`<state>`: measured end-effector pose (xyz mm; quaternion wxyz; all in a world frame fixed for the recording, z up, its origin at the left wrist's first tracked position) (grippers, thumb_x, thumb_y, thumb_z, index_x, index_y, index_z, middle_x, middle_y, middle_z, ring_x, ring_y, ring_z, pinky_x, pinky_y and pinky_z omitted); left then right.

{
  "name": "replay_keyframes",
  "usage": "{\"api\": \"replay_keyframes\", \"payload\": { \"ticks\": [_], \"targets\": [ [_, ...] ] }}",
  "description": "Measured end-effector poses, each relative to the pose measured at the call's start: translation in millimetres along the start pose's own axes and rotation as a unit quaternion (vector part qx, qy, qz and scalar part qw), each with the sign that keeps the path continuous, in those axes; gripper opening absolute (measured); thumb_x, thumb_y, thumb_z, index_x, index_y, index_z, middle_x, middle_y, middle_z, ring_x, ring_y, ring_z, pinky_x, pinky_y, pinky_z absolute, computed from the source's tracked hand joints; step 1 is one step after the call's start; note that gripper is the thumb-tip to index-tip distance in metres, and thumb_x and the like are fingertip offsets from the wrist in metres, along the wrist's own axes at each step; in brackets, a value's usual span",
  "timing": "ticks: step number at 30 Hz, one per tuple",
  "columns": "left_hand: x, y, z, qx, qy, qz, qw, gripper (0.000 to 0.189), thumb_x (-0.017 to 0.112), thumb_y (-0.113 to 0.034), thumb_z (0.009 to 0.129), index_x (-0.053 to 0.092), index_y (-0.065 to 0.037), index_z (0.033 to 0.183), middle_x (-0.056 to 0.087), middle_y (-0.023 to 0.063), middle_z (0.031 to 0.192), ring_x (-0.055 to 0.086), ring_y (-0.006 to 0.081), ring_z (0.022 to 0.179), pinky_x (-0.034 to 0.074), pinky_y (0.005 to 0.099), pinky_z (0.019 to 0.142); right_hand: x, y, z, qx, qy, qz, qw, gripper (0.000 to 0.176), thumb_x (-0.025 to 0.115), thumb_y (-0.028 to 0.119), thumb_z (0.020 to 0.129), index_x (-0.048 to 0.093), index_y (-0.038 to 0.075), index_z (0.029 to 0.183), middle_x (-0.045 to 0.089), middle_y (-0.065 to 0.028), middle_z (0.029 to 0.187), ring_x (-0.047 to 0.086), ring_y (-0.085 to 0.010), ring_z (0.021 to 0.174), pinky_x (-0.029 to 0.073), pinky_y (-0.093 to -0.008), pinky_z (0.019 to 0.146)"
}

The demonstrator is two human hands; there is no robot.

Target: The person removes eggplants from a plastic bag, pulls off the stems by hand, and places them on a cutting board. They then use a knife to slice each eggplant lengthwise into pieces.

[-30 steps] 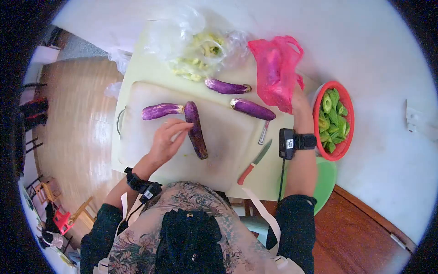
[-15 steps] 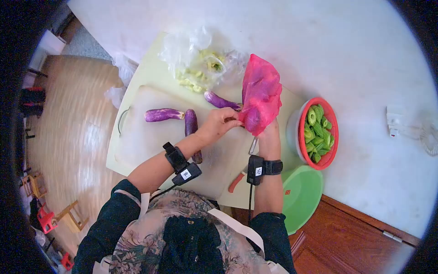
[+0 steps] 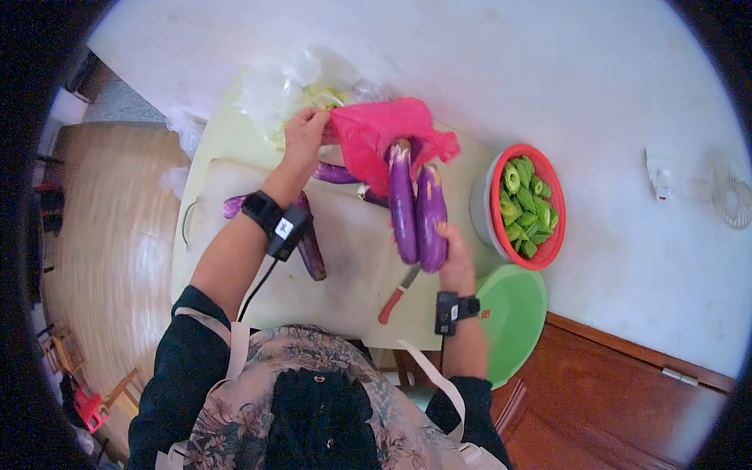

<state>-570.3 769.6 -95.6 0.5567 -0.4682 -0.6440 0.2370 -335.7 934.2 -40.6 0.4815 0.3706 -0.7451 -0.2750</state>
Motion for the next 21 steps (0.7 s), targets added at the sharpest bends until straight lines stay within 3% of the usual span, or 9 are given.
{"api": "replay_keyframes", "payload": {
  "ticks": [4, 5, 6, 7, 10, 12, 15, 20, 21],
  "targets": [
    [-17.9, 6.1, 2.7, -0.072, 0.05, 0.018, 0.996, 0.02, 0.054, -0.016, 0.089, 0.056, 0.003, 0.096, 0.063, 0.0127, 0.088, 0.064, 0.0215, 0.077, 0.055, 0.0319, 0.07, 16.6, -35.3, -22.7, 0.016, 0.042, 0.067, 0.997, 0.089, 0.066, 0.045, 0.07, 0.033, -0.008, 0.133, 0.053, -0.0303, 0.116, 0.063, -0.0371, 0.095, 0.057, -0.0429, 0.076],
    [-22.5, 8.6, -2.1, -0.084, 0.06, 0.062, 0.993, 0.038, 0.054, -0.022, 0.092, 0.05, 0.006, 0.116, 0.06, 0.0161, 0.103, 0.062, 0.0231, 0.093, 0.052, 0.0339, 0.078, 25.9, -38.5, -25.2, 0.008, 0.047, 0.077, 0.996, 0.092, 0.068, 0.045, 0.068, 0.032, -0.008, 0.134, 0.052, -0.0304, 0.118, 0.062, -0.0373, 0.096, 0.056, -0.0431, 0.077],
    [-23.9, 4.7, -16.4, -0.084, 0.062, 0.068, 0.992, 0.038, 0.054, -0.022, 0.092, 0.05, 0.006, 0.116, 0.06, 0.0161, 0.103, 0.062, 0.0231, 0.093, 0.052, 0.0339, 0.078, 31.8, -40.2, -26.7, -0.002, 0.053, 0.086, 0.995, 0.094, 0.07, 0.044, 0.066, 0.031, -0.007, 0.134, 0.05, -0.0304, 0.119, 0.062, -0.0375, 0.098, 0.056, -0.0433, 0.078],
    [-26.6, -2.5, -35.9, -0.079, 0.048, 0.117, 0.989, 0.047, 0.053, -0.025, 0.092, 0.041, 0.005, 0.126, 0.057, 0.0169, 0.111, 0.06, 0.0236, 0.099, 0.05, 0.0341, 0.08, 34.6, -43.1, -23.8, 0.022, 0.108, 0.137, 0.984, 0.091, 0.072, 0.034, 0.065, 0.03, -0.005, 0.137, 0.048, -0.0305, 0.125, 0.059, -0.0369, 0.105, 0.05, -0.0406, 0.09],
    [-40.4, -20.9, -105.9, -0.069, 0.114, 0.149, 0.98, 0.068, 0.052, -0.033, 0.094, 0.021, -0.001, 0.145, 0.05, 0.0162, 0.127, 0.053, 0.0239, 0.112, 0.045, 0.034, 0.087, 62.7, -47.3, -9.7, 0.009, 0.137, 0.128, 0.982, 0.09, 0.072, 0.031, 0.064, 0.032, -0.005, 0.136, 0.049, -0.0293, 0.126, 0.059, -0.0368, 0.105, 0.05, -0.0403, 0.091],
    [-57.0, -16.7, -137.4, -0.103, 0.193, 0.068, 0.973, 0.066, 0.058, -0.032, 0.091, 0.029, -0.001, 0.142, 0.054, 0.0111, 0.121, 0.057, 0.0189, 0.102, 0.047, 0.0306, 0.084, 82.6, -44.5, -0.1, 0.012, 0.153, 0.104, 0.983, 0.088, 0.073, 0.03, 0.064, 0.035, -0.005, 0.135, 0.052, -0.0254, 0.124, 0.059, -0.0339, 0.106, 0.049, -0.039, 0.092],
    [-71.5, -24.0, -166.5, -0.101, 0.23, 0.036, 0.967, 0.056, 0.059, -0.028, 0.091, 0.039, -0.002, 0.137, 0.056, 0.0085, 0.119, 0.056, 0.0171, 0.104, 0.045, 0.0317, 0.089, 97.6, -54.9, 16.4, 0.07, 0.158, -0.049, 0.984, 0.085, 0.073, 0.029, 0.066, 0.036, -0.005, 0.135, 0.058, -0.0177, 0.12, 0.059, -0.0242, 0.108, 0.048, -0.0365, 0.093],
    [-116.1, -18.9, -174.7, -0.121, 0.123, -0.08, 0.982, 0.046, 0.059, -0.029, 0.09, 0.049, -0.003, 0.127, 0.057, 0.009, 0.12, 0.054, 0.0213, 0.11, 0.042, 0.0372, 0.096, 119.8, -78.3, 28.3, 0.114, 0.177, -0.065, 0.975, 0.083, 0.072, 0.027, 0.069, 0.034, -0.003, 0.136, 0.055, -0.0179, 0.124, 0.055, -0.0236, 0.114, 0.049, -0.0376, 0.092],
    [-125.6, -19.1, -175.9, -0.138, 0.15, -0.14, 0.969, 0.044, 0.059, -0.031, 0.09, 0.052, -0.004, 0.124, 0.059, 0.008, 0.118, 0.056, 0.02, 0.109, 0.042, 0.0373, 0.096, 133.6, -77.1, 27.6, 0.099, 0.186, -0.034, 0.977, 0.082, 0.071, 0.026, 0.07, 0.034, -0.003, 0.136, 0.054, -0.0178, 0.125, 0.054, -0.0244, 0.115, 0.049, -0.0387, 0.091]
  ]
}}
Point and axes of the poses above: each hand's wrist, its own z-axis towards the middle knuckle, its own x-axis out of the palm, y = z × x, the point moved 3 cm from there along z, towards the middle knuckle
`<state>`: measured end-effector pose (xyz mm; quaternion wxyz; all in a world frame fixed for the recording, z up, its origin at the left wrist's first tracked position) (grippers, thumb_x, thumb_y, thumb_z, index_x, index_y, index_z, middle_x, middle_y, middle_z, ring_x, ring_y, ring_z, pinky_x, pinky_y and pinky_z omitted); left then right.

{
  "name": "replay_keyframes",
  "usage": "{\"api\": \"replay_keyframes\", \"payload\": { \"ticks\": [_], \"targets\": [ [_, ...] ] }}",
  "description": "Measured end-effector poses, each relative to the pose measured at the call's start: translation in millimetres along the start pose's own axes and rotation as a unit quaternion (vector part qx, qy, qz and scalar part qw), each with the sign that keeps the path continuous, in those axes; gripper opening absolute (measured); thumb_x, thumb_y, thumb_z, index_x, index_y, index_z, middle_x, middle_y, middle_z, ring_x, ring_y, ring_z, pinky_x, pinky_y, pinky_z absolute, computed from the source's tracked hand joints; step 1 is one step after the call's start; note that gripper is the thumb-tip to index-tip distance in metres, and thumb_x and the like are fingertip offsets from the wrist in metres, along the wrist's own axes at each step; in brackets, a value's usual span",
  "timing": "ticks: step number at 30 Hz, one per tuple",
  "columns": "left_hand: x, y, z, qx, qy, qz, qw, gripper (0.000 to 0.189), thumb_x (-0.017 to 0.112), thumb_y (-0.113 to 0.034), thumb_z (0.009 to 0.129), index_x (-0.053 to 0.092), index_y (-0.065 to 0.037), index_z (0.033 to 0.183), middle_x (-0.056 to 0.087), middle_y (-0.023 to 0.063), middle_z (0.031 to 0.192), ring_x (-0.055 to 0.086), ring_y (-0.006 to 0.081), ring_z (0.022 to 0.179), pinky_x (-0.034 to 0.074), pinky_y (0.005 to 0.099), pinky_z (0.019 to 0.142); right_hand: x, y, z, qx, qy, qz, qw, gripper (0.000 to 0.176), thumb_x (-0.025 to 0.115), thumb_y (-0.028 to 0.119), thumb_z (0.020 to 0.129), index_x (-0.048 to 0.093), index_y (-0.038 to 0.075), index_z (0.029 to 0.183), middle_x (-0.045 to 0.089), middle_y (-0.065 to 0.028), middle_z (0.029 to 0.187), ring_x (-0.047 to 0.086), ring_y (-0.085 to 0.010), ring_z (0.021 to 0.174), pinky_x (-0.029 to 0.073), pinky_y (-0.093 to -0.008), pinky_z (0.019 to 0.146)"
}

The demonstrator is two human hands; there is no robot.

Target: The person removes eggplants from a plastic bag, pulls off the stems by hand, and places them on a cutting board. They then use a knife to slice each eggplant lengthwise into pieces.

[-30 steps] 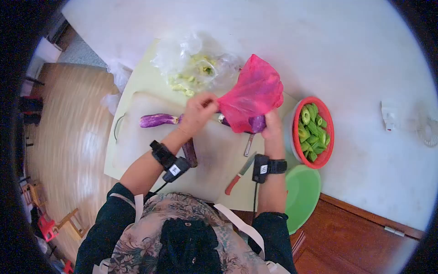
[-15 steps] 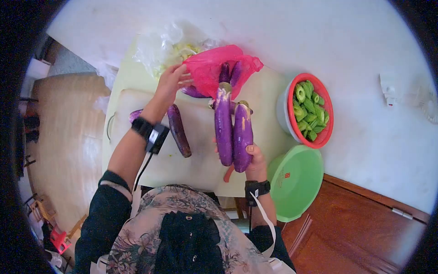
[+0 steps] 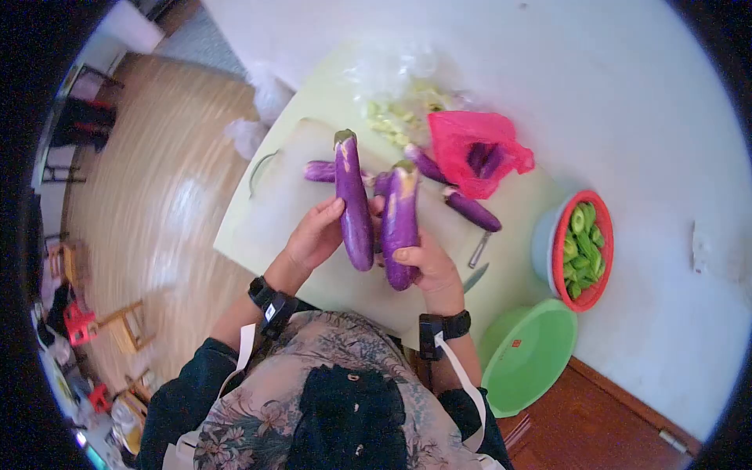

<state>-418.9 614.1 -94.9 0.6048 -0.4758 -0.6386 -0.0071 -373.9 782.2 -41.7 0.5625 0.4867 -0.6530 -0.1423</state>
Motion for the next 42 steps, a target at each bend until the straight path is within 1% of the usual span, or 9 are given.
{"api": "replay_keyframes", "payload": {
  "ticks": [3, 8, 15, 18, 25, 27, 34, 37, 42],
  "targets": [
    [-15.8, -8.3, -17.0, 0.006, 0.028, -0.063, 0.998, 0.043, 0.058, -0.036, 0.09, 0.057, -0.006, 0.12, 0.06, 0.0103, 0.119, 0.056, 0.0217, 0.11, 0.039, 0.0413, 0.099, 16.3, 2.9, 10.1, 0.024, -0.002, 0.031, 0.999, 0.085, 0.073, 0.027, 0.069, 0.032, -0.001, 0.138, 0.052, -0.0181, 0.128, 0.052, -0.0268, 0.117, 0.051, -0.0412, 0.088],
    [-15.7, -32.3, -39.5, 0.07, 0.072, -0.117, 0.988, 0.05, 0.055, -0.029, 0.089, 0.044, -0.005, 0.131, 0.049, 0.0202, 0.132, 0.052, 0.0309, 0.116, 0.042, 0.0475, 0.098, 2.0, -9.3, 19.3, 0.053, -0.092, 0.008, 0.994, 0.053, 0.065, 0.017, 0.081, 0.041, 0.0, 0.125, 0.062, -0.0091, 0.087, 0.062, -0.0198, 0.067, 0.054, -0.0366, 0.061],
    [-36.7, -23.8, -45.5, 0.074, 0.113, -0.189, 0.973, 0.065, 0.052, -0.029, 0.087, 0.026, -0.006, 0.142, 0.04, 0.0221, 0.137, 0.052, 0.033, 0.114, 0.046, 0.0509, 0.091, 20.8, -12.5, 27.9, 0.034, -0.088, -0.051, 0.994, 0.05, 0.059, 0.014, 0.083, 0.04, 0.001, 0.127, 0.059, -0.0133, 0.102, 0.062, -0.0223, 0.085, 0.054, -0.0369, 0.072],
    [-48.7, -18.3, -44.9, 0.083, 0.069, -0.205, 0.973, 0.065, 0.051, -0.03, 0.088, 0.025, -0.006, 0.143, 0.046, 0.0192, 0.131, 0.055, 0.0303, 0.109, 0.047, 0.0494, 0.088, 29.8, -14.5, 31.6, 0.029, -0.024, -0.031, 0.999, 0.059, 0.057, 0.006, 0.076, 0.037, -0.001, 0.131, 0.055, -0.0167, 0.116, 0.058, -0.0257, 0.103, 0.051, -0.0417, 0.086],
    [-53.1, -20.3, -44.6, 0.077, 0.033, -0.208, 0.975, 0.05, 0.051, -0.028, 0.092, 0.036, -0.007, 0.135, 0.055, 0.0137, 0.117, 0.057, 0.025, 0.1, 0.051, 0.0468, 0.084, 40.2, -20.4, 34.4, 0.036, -0.015, -0.036, 0.999, 0.075, 0.064, 0.0, 0.076, 0.027, 0.0, 0.141, 0.052, -0.0102, 0.12, 0.053, -0.0187, 0.107, 0.043, -0.0326, 0.094],
    [-57.0, -16.0, -44.1, 0.072, 0.023, -0.205, 0.976, 0.048, 0.052, -0.028, 0.092, 0.039, -0.007, 0.134, 0.056, 0.0126, 0.115, 0.057, 0.0246, 0.1, 0.051, 0.0464, 0.084, 42.6, -20.5, 36.2, -0.023, -0.057, -0.147, 0.987, 0.084, 0.071, 0.001, 0.075, 0.022, -0.002, 0.143, 0.052, -0.0094, 0.12, 0.053, -0.0166, 0.106, 0.043, -0.0309, 0.093],
    [-42.6, -7.7, -38.6, 0.09, -0.061, -0.14, 0.984, 0.043, 0.052, -0.032, 0.094, 0.045, -0.009, 0.129, 0.056, 0.0088, 0.119, 0.054, 0.0221, 0.108, 0.045, 0.0407, 0.094, 47.4, -25.8, 40.5, -0.056, -0.096, -0.216, 0.97, 0.085, 0.078, 0.007, 0.071, 0.031, -0.003, 0.141, 0.052, -0.0107, 0.117, 0.055, -0.0145, 0.102, 0.047, -0.0298, 0.086],
    [-41.5, -0.2, -33.8, 0.096, -0.074, -0.171, 0.978, 0.046, 0.05, -0.036, 0.094, 0.044, -0.01, 0.131, 0.055, 0.0083, 0.123, 0.051, 0.0219, 0.115, 0.039, 0.0383, 0.1, 44.8, -35.4, 42.4, -0.102, -0.128, -0.265, 0.95, 0.078, 0.08, 0.011, 0.069, 0.041, -0.002, 0.135, 0.053, -0.0107, 0.112, 0.056, -0.0164, 0.1, 0.048, -0.0299, 0.082],
    [-30.3, 11.1, -33.2, 0.129, -0.045, -0.216, 0.967, 0.052, 0.049, -0.041, 0.094, 0.041, -0.008, 0.134, 0.053, 0.0087, 0.125, 0.047, 0.0222, 0.12, 0.033, 0.0376, 0.106, 57.1, -46.4, 35.7, -0.184, -0.184, -0.522, 0.812, 0.071, 0.079, 0.014, 0.066, 0.048, 0.003, 0.13, 0.049, -0.0123, 0.111, 0.053, -0.0248, 0.102, 0.045, -0.0337, 0.088]
  ]
}}
Point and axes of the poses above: each hand's wrist, its own z-axis towards the middle knuckle, its own x-axis out of the palm, y = z × x, the point moved 3 cm from there along z, towards the middle knuckle
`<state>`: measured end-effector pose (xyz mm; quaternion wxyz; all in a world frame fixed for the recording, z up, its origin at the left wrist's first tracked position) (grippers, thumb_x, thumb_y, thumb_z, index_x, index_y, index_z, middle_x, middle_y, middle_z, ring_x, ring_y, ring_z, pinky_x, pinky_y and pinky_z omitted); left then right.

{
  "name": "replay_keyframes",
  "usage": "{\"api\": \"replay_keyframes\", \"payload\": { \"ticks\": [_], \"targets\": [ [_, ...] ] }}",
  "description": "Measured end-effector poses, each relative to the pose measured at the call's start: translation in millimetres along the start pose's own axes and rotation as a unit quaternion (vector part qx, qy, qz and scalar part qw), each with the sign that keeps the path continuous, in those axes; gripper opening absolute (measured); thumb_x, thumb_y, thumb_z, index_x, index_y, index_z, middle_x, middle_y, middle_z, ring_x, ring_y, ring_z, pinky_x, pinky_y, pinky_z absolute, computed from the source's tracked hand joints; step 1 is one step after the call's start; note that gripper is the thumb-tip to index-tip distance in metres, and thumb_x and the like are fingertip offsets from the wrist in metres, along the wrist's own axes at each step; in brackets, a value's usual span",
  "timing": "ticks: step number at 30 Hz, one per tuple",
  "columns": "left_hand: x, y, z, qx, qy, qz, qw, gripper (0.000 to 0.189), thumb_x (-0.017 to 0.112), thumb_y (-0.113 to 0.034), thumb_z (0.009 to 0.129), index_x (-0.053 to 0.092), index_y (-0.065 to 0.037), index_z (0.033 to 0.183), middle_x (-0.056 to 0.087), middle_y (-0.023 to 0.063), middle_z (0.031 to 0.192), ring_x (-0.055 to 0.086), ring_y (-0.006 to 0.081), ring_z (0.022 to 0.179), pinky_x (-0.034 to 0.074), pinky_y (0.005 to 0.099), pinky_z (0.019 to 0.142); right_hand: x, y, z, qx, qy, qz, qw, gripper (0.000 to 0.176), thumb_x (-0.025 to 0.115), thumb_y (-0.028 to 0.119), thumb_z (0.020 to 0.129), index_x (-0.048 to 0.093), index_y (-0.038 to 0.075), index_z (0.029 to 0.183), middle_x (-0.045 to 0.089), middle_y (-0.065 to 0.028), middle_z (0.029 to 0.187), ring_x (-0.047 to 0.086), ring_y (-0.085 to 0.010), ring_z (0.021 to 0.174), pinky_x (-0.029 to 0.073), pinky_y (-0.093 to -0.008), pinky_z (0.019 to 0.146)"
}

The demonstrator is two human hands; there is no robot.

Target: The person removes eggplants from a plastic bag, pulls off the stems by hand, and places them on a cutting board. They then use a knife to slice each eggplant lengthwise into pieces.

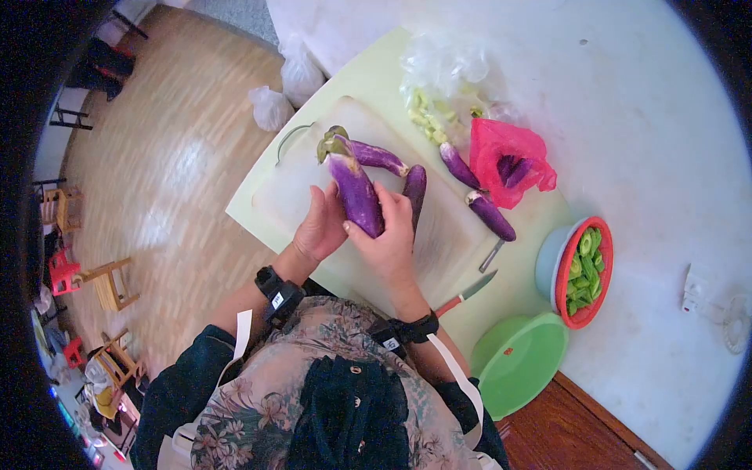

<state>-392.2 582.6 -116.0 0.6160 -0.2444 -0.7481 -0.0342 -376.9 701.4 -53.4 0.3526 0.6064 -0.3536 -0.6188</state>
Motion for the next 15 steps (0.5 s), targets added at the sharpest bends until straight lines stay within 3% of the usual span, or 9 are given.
{"api": "replay_keyframes", "payload": {
  "ticks": [1, 3, 5, 7, 9, 12, 15],
  "targets": [
    [-5.7, 5.4, 0.8, 0.004, 0.01, 0.017, 1.0, 0.054, 0.049, -0.041, 0.094, 0.04, -0.006, 0.134, 0.053, 0.0091, 0.125, 0.048, 0.0224, 0.12, 0.034, 0.0378, 0.106, 2.7, 2.5, -2.1, -0.028, -0.012, -0.075, 0.997, 0.068, 0.077, 0.012, 0.069, 0.048, 0.004, 0.13, 0.048, -0.0111, 0.114, 0.053, -0.0242, 0.105, 0.045, -0.0333, 0.091],
    [-10.9, 11.9, 2.1, 0.002, 0.022, 0.036, 0.999, 0.057, 0.049, -0.042, 0.094, 0.04, -0.004, 0.134, 0.053, 0.0096, 0.125, 0.048, 0.0226, 0.119, 0.035, 0.0381, 0.106, 5.8, 4.5, -3.6, -0.044, -0.031, -0.084, 0.995, 0.065, 0.077, 0.014, 0.069, 0.05, 0.004, 0.128, 0.047, -0.0123, 0.113, 0.052, -0.0265, 0.103, 0.045, -0.035, 0.09],
    [-15.5, 15.5, 4.9, -0.04, -0.026, 0.059, 0.997, 0.051, 0.059, -0.033, 0.09, 0.042, -0.006, 0.13, 0.055, 0.0074, 0.118, 0.054, 0.0198, 0.109, 0.045, 0.0351, 0.095, 2.0, 7.1, -2.7, -0.077, 0.003, -0.074, 0.994, 0.062, 0.076, 0.015, 0.072, 0.05, 0.004, 0.127, 0.047, -0.0116, 0.113, 0.052, -0.0239, 0.102, 0.046, -0.0323, 0.087],
    [-6.5, 11.9, 2.4, -0.097, -0.033, 0.013, 0.995, 0.043, 0.056, -0.028, 0.091, 0.048, -0.001, 0.123, 0.06, 0.0099, 0.108, 0.059, 0.0217, 0.101, 0.049, 0.0385, 0.09, -5.3, -0.4, 0.0, -0.062, 0.089, 0.013, 0.994, 0.051, 0.072, 0.014, 0.078, 0.054, 0.003, 0.124, 0.05, -0.0094, 0.112, 0.053, -0.0177, 0.098, 0.047, -0.0279, 0.077],
    [-10.2, 9.2, 5.0, -0.097, -0.005, 0.038, 0.995, 0.047, 0.054, -0.026, 0.091, 0.044, 0.0, 0.128, 0.057, 0.0129, 0.117, 0.056, 0.0249, 0.108, 0.048, 0.0432, 0.092, -22.2, -7.5, 4.7, -0.017, 0.118, 0.123, 0.985, 0.04, 0.067, 0.009, 0.082, 0.056, 0.003, 0.12, 0.052, -0.008, 0.111, 0.055, -0.016, 0.093, 0.047, -0.027, 0.075],
    [-5.4, 5.8, 3.4, -0.087, 0.005, 0.043, 0.995, 0.059, 0.054, -0.023, 0.088, 0.031, 0.001, 0.137, 0.043, 0.0162, 0.134, 0.045, 0.0307, 0.123, 0.042, 0.0538, 0.099, -72.3, -34.9, 21.0, 0.0, -0.048, 0.081, 0.996, 0.02, 0.061, 0.006, 0.085, 0.063, 0.001, 0.105, 0.061, -0.0051, 0.095, 0.058, -0.0124, 0.083, 0.047, -0.0251, 0.072],
    [-0.3, 1.2, 3.3, -0.088, 0.004, 0.119, 0.989, 0.074, 0.063, -0.034, 0.08, 0.03, -0.002, 0.138, 0.043, 0.0163, 0.133, 0.045, 0.0329, 0.122, 0.041, 0.0572, 0.099, -131.7, -91.6, 39.8, 0.02, -0.236, 0.048, 0.97, 0.014, 0.059, 0.005, 0.084, 0.066, 0.0, 0.094, 0.064, -0.0077, 0.085, 0.061, -0.0153, 0.079, 0.048, -0.0287, 0.072]
  ]
}}
Point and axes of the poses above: each hand's wrist, its own z-axis towards the middle knuckle, its own x-axis out of the palm, y = z × x, the point moved 3 cm from there along z, towards the middle knuckle
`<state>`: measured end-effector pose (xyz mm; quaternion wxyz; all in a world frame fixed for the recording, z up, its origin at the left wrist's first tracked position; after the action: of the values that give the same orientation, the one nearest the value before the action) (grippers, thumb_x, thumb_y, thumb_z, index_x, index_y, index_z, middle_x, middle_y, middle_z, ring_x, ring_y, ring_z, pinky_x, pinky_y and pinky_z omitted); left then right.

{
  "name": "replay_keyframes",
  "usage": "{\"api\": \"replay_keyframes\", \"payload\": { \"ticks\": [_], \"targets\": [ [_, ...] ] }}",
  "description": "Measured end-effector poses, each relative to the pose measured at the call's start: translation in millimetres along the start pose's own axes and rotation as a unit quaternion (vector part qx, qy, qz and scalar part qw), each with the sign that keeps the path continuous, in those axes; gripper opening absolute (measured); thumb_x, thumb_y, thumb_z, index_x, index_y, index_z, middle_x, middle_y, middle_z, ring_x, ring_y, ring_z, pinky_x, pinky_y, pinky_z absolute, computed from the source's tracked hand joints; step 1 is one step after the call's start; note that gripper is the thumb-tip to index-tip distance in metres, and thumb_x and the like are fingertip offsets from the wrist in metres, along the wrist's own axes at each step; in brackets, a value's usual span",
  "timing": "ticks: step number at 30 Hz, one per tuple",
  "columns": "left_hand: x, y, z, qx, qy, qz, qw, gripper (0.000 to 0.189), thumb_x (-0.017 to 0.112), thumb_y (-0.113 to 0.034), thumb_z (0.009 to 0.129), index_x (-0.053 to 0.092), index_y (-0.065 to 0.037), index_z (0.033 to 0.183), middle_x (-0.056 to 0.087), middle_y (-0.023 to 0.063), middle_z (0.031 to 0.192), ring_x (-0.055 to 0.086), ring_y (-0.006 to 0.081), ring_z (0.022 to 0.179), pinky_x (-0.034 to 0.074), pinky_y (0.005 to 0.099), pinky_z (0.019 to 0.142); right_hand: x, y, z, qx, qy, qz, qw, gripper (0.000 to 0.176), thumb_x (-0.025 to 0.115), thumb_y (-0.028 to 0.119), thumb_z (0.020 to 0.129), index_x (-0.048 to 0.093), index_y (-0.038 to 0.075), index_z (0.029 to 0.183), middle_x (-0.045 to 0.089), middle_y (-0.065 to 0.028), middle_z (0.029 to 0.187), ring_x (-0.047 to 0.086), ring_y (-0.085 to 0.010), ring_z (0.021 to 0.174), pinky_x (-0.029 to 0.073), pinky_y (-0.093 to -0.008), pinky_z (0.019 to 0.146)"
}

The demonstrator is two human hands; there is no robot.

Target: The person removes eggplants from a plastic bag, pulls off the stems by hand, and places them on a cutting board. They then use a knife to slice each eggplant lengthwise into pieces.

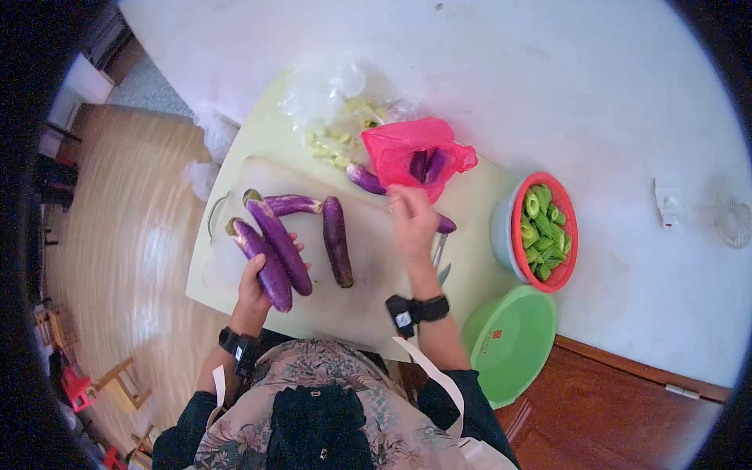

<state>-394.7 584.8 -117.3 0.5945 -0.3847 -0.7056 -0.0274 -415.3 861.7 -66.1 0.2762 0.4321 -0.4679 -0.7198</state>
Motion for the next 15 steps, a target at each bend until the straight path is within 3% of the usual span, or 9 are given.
{"api": "replay_keyframes", "payload": {
  "ticks": [2, 5, 7, 8, 10, 11, 13, 15],
  "targets": [
    [4.2, -5.2, -1.7, -0.006, 0.013, 0.005, 1.0, 0.074, 0.064, -0.032, 0.08, 0.031, -0.001, 0.137, 0.044, 0.0166, 0.132, 0.045, 0.0323, 0.122, 0.042, 0.0561, 0.098, -27.7, -12.6, 37.1, -0.066, -0.05, -0.129, 0.988, 0.014, 0.059, 0.005, 0.083, 0.067, 0.0, 0.094, 0.065, -0.0116, 0.086, 0.063, -0.0196, 0.079, 0.048, -0.0295, 0.072],
    [9.6, -7.2, -1.7, -0.012, 0.022, 0.013, 1.0, 0.075, 0.066, -0.032, 0.077, 0.032, 0.001, 0.136, 0.044, 0.0167, 0.131, 0.046, 0.0316, 0.121, 0.043, 0.0546, 0.097, -49.3, -58.2, 77.8, -0.003, -0.013, -0.179, 0.984, 0.016, 0.06, 0.011, 0.083, 0.067, 0.0, 0.092, 0.065, -0.0161, 0.089, 0.064, -0.0274, 0.083, 0.049, -0.0353, 0.076],
    [16.5, -10.6, -2.7, -0.016, 0.02, 0.02, 0.999, 0.078, 0.068, -0.033, 0.075, 0.032, 0.0, 0.135, 0.044, 0.0165, 0.13, 0.046, 0.0314, 0.121, 0.044, 0.0538, 0.096, -51.4, -104.5, 96.1, -0.086, 0.035, -0.376, 0.922, 0.027, 0.064, 0.021, 0.082, 0.066, 0.0, 0.099, 0.067, -0.0139, 0.092, 0.064, -0.028, 0.084, 0.05, -0.0373, 0.076],
    [18.8, -12.4, -1.9, -0.016, 0.019, 0.022, 0.999, 0.078, 0.068, -0.033, 0.075, 0.032, 0.0, 0.135, 0.044, 0.0165, 0.13, 0.046, 0.0314, 0.121, 0.044, 0.0538, 0.096, -50.8, -106.0, 102.7, -0.086, 0.035, -0.374, 0.923, 0.027, 0.064, 0.021, 0.082, 0.066, 0.0, 0.099, 0.067, -0.0139, 0.092, 0.064, -0.028, 0.084, 0.05, -0.0373, 0.076],
    [22.5, -13.9, -2.1, -0.016, 0.034, 0.036, 0.999, 0.079, 0.068, -0.032, 0.074, 0.032, 0.0, 0.136, 0.043, 0.0178, 0.131, 0.046, 0.0327, 0.121, 0.044, 0.0534, 0.096, -45.1, -108.9, 113.7, -0.024, 0.097, -0.395, 0.913, 0.044, 0.067, 0.035, 0.078, 0.063, 0.002, 0.108, 0.064, -0.0171, 0.104, 0.06, -0.0354, 0.096, 0.047, -0.044, 0.085],
    [25.2, -15.2, -2.2, -0.014, 0.028, 0.036, 0.999, 0.079, 0.068, -0.032, 0.074, 0.032, 0.0, 0.136, 0.043, 0.0178, 0.131, 0.046, 0.0327, 0.121, 0.044, 0.0534, 0.096, -41.4, -108.9, 117.5, -0.024, 0.103, -0.393, 0.914, 0.044, 0.067, 0.035, 0.078, 0.063, 0.002, 0.108, 0.064, -0.0171, 0.104, 0.06, -0.0354, 0.096, 0.047, -0.044, 0.085],
    [30.3, -16.2, -4.5, -0.015, 0.003, 0.072, 0.997, 0.086, 0.069, -0.039, 0.072, 0.029, 0.0, 0.138, 0.044, 0.0195, 0.131, 0.047, 0.0329, 0.121, 0.044, 0.0566, 0.096, -30.3, -110.0, 119.7, 0.036, 0.14, -0.448, 0.882, 0.06, 0.068, 0.045, 0.075, 0.057, 0.005, 0.118, 0.059, -0.0186, 0.117, 0.054, -0.0365, 0.11, 0.043, -0.0442, 0.093],
    [31.8, -16.1, -5.4, -0.012, 0.001, 0.051, 0.999, 0.084, 0.069, -0.035, 0.072, 0.029, -0.001, 0.138, 0.042, 0.0198, 0.132, 0.046, 0.0342, 0.121, 0.043, 0.0553, 0.097, -20.8, -102.1, 120.6, 0.071, 0.163, -0.477, 0.86, 0.065, 0.068, 0.049, 0.074, 0.054, 0.007, 0.122, 0.056, -0.0186, 0.121, 0.05, -0.0366, 0.115, 0.041, -0.0437, 0.097]
  ]
}}
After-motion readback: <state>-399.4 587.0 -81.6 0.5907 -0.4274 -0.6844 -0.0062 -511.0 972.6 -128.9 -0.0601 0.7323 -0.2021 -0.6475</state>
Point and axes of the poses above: each hand's wrist, its own z-axis towards the middle knuckle, its own x-axis out of the palm, y = z × x, the point moved 3 cm from there along z, towards the middle knuckle
